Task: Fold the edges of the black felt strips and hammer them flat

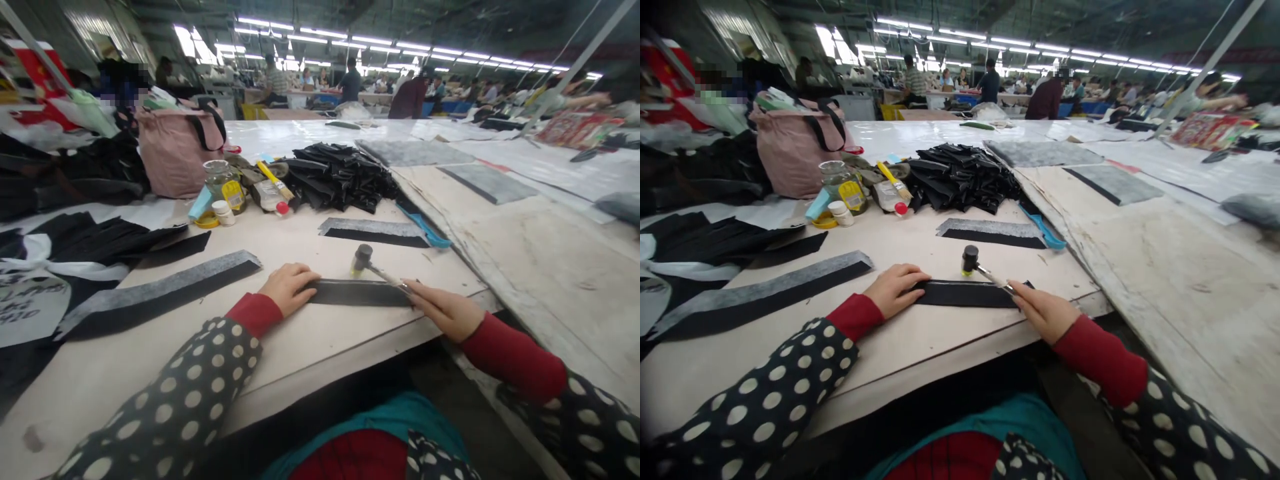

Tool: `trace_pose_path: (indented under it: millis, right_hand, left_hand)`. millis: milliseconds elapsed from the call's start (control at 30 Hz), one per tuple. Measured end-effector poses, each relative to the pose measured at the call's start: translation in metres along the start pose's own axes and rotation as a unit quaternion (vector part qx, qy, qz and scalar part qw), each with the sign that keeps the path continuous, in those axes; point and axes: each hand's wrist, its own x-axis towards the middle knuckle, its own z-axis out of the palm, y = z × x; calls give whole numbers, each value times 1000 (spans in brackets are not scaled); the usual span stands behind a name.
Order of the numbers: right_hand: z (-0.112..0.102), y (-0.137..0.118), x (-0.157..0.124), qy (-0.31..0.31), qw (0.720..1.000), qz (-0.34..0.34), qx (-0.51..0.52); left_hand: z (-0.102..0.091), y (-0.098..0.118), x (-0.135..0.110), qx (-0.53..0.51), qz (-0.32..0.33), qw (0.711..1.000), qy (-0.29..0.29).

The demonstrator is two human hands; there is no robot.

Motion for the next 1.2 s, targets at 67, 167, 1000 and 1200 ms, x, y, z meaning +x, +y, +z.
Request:
trace_pose_path:
  millis: [67, 167, 1000, 1200]
  right_hand:
    - [-8, 8, -10, 61, 998, 16, 4]
    - [-15, 15, -28, 83, 996, 40, -7]
    - [-19, -6, 90, -38, 986, -108, -119]
    - [21, -36, 147, -88, 979, -137, -122]
  left_hand:
    - [4, -1, 0, 17, -2, 1000, -4]
    - [6, -6, -1, 13, -5, 1000, 7]
    - [-11, -6, -4, -174, -136, 975, -38]
    - [-12, -15, -7, -368, -156, 917, -6]
